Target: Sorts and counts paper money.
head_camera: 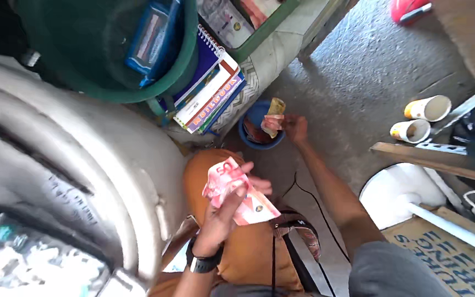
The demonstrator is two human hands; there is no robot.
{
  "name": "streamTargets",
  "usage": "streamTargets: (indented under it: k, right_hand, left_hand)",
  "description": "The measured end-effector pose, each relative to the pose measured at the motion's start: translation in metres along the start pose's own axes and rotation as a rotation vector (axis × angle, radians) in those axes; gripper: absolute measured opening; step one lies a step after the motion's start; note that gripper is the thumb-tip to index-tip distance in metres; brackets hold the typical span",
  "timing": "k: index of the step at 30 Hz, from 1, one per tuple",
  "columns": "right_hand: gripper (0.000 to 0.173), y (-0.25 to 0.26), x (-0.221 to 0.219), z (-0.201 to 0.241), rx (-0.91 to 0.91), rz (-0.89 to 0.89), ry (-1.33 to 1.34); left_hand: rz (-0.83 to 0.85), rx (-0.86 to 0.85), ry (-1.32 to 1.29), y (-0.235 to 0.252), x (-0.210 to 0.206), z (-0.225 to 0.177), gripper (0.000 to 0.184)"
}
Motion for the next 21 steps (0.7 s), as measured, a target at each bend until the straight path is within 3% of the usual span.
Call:
streamTargets:
  k: [1,3,8,12,14,16,19,21]
  right_hand:
    - [0.027,-0.008,-0.009,-0.024,0.008,-0.021,0.231]
    - [0.029,-0.011,-0.014,-0.037,-0.211,0.134,0.405]
    - [0.031,-0.005,-0.064,-0.058,-0.397,0.188,0.287]
    - [0.044,0.02,-0.089,-0.07,-0.511,0.226,0.195]
    - [0.04,0.016,-0.076,-0.059,-0.526,0.221,0.208]
    - [0.034,0.01,-0.049,-0.034,-0.474,0.074,0.441]
    - [0.023,-0.026,0.019,0.029,-0.251,-0.066,0.826]
    - [0.015,-0.062,0.062,0.071,-0.029,-0.09,0.844]
  left_hand:
    - [-0.012,-0.009,0.069,0.001,-0.002,-0.001,0.036]
    - [-0.03,-0.002,0.187,0.007,-0.009,-0.004,0.041]
    - [-0.202,-0.04,0.134,0.005,-0.026,-0.012,0.042]
    - [-0.29,-0.118,0.063,-0.019,-0.019,-0.032,0.04]
    - [-0.322,-0.093,0.061,-0.026,-0.015,-0.033,0.04]
    - [-0.323,-0.088,0.113,-0.024,-0.016,-0.033,0.04]
    - [-0.287,-0.015,0.264,-0.01,-0.028,-0.021,0.042]
    - [-0.226,0.03,0.348,0.002,-0.041,-0.009,0.05]
Point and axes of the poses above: each hand's wrist, its own y-axis towards the middle knuckle, its own x-axis out of the back of the hand, z = x × y, the point moved 2 cm from there along y, towards the middle knuckle, and after that the axes turned 7 degrees about x, right-handed, at the moved point
